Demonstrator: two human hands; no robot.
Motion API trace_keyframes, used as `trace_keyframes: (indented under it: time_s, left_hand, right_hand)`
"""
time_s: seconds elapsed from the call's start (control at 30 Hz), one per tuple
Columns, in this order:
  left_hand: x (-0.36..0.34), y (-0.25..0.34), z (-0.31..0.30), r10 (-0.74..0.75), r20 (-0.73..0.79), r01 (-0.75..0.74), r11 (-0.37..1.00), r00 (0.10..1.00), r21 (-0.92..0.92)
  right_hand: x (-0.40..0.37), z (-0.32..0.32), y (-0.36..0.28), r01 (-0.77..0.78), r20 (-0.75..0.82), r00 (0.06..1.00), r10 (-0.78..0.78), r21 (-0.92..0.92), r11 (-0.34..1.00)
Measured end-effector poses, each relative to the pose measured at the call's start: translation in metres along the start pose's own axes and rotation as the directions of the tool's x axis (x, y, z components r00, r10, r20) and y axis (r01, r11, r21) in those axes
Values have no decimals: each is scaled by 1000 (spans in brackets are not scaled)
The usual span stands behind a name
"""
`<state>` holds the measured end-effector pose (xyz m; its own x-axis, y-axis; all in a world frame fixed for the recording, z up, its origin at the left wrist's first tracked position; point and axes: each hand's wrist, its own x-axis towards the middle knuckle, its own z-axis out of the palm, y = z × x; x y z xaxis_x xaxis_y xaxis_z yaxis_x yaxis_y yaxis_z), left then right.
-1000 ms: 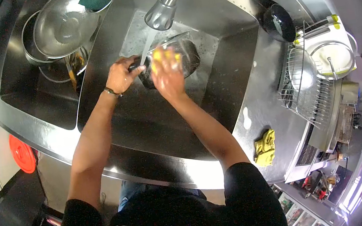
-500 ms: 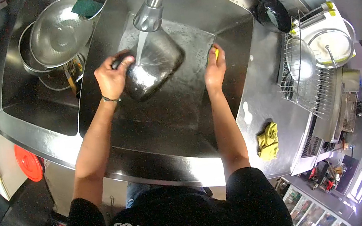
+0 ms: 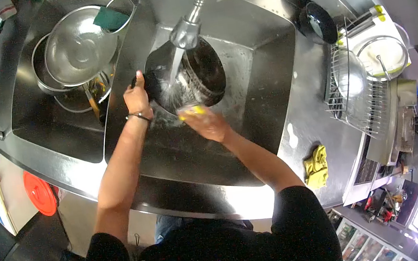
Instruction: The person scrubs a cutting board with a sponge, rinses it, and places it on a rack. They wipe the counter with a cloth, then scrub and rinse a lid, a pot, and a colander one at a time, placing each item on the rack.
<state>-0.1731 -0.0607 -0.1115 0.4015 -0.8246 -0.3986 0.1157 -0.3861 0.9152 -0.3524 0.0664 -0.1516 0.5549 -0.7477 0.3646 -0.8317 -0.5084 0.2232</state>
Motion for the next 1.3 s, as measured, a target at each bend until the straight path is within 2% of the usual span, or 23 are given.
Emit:
trace_keyframes:
  time_s: [0.03,0.1,0.17,0.23,0.3,0.37,0.4,0.47,0.53,0.57,0.6,0.63,0.7,0.73,0.77,0.83,0.87,0.9,1.03,1.1,1.13,1.17,1.3]
  left_hand:
    - [5,0,0,1,-4,-1,1000,1000,-7]
    - [9,-6,-1,-230,10,229,972,973,49]
    - [-2,8,-7,-305,45,303,952,951,47]
    - [0,13,-7,-411,88,420,888,907,-188]
    - [3,18,-7,-424,65,429,893,903,-134]
    - [15,9,-11,-404,119,415,905,907,-90]
    - [18,8,-12,-407,149,412,911,901,-4]
    - [27,-9,-11,-378,214,394,918,901,-35]
    - [28,-12,-10,-346,275,377,924,897,-66]
    - [22,-4,-9,-341,256,370,926,904,-73]
    - [19,0,-8,-335,238,362,928,912,-81]
    - [20,-4,-7,-340,236,367,927,910,-79]
    - [25,-12,-7,-330,219,356,930,918,-91]
    - [27,-9,-6,-327,225,354,931,918,-92]
    - [28,-7,-6,-323,177,341,937,930,-80]
    - [21,0,-11,-326,130,335,941,937,-54]
    - [16,10,-10,-281,159,289,957,946,-30]
    - [10,14,-10,-242,192,247,969,951,-2]
    - [12,9,-6,-195,153,177,976,969,126]
    - [21,-3,-11,-241,207,237,971,948,44]
    - [20,0,-10,-202,216,186,978,955,94]
    - [18,0,-10,-171,228,141,980,958,143]
    - [17,6,-10,-40,275,-31,969,961,247]
  right_hand:
    - [-3,0,8,54,-81,995,-54,-3,999]
    - [7,-5,23,-350,-69,936,346,-53,935]
    - [56,-18,23,-687,-106,554,826,502,525]
    - [51,17,-2,-535,14,201,980,839,98]
    - [20,73,-16,-106,263,-41,964,958,-266]
    - [13,77,19,87,792,-245,559,592,-801]
    - [8,68,44,-91,883,-248,397,387,-918]
    - [17,60,81,179,897,-122,425,441,-879]
    - [-14,103,132,64,878,368,306,305,-950]
    - [-6,95,137,68,882,362,302,298,-952]
    - [13,73,143,-154,866,310,391,452,-879]
    - [25,59,146,-377,829,281,483,558,-739]
    - [28,62,115,-475,431,669,606,874,-97]
    - [62,3,88,-651,366,678,637,702,289]
    - [81,-35,69,-633,352,704,617,704,321]
    - [38,11,75,-431,404,628,665,892,-136]
    - [7,44,88,-557,469,570,675,824,-101]
    - [7,37,97,-707,613,358,704,671,-225]
    - [57,-31,59,-535,278,689,670,818,210]
    - [41,-11,72,-641,436,487,757,767,-29]
    - [8,40,87,-410,405,446,798,885,-220]
    - [6,41,95,-694,482,252,839,694,-191]
    - [66,-39,58,-599,350,535,769,799,53]
